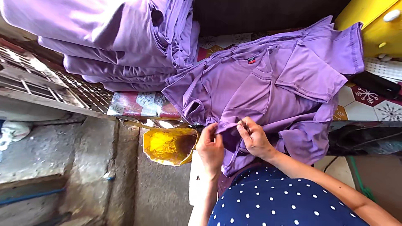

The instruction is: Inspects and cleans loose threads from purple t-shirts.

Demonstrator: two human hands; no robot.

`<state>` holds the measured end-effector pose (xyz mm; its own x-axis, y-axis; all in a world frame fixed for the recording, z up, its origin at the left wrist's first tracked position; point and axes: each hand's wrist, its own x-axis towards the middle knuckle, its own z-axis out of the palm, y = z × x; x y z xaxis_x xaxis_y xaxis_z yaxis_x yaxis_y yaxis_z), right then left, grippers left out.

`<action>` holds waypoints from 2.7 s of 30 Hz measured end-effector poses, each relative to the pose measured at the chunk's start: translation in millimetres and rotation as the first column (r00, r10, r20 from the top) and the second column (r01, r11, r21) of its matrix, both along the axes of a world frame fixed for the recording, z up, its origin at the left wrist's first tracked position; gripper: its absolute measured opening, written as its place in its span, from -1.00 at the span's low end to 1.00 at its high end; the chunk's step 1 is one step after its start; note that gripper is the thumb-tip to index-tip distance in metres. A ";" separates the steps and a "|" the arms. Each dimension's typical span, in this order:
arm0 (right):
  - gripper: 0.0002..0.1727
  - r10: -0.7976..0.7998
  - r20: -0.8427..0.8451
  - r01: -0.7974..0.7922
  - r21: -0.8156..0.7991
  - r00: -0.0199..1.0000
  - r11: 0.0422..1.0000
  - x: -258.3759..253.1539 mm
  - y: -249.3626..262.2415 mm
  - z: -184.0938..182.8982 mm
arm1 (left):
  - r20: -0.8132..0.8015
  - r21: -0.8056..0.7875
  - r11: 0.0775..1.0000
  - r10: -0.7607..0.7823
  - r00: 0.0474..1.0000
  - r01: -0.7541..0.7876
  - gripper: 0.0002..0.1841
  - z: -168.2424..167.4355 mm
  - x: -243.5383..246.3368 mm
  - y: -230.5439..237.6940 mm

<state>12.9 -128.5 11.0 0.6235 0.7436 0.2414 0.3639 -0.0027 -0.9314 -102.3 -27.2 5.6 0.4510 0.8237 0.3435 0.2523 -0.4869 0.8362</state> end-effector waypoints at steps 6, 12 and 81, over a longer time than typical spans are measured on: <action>-0.81 0.003 -0.259 -0.025 -0.081 0.966 0.996 32.4 0.5 1.7 | 0.396 -0.794 0.481 -0.053 0.917 0.371 -0.69 18.0 -12.9 19.2; -0.80 -0.031 -0.070 0.005 -0.349 0.997 0.937 43.6 3.7 -10.0 | 0.386 -0.716 0.562 -0.173 0.906 0.413 -0.72 10.3 -9.1 10.6; -0.84 0.176 -0.304 -0.234 -0.167 0.936 0.958 7.1 6.8 27.6 | 0.085 -0.098 0.930 -0.348 0.934 0.355 -0.85 4.2 -15.6 -3.6</action>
<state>20.0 -121.7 38.6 0.4729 0.8768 -0.0873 0.0978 -0.1507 -0.9837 -118.0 -30.8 9.8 0.6981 0.6509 0.2983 0.0250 -0.4385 0.8984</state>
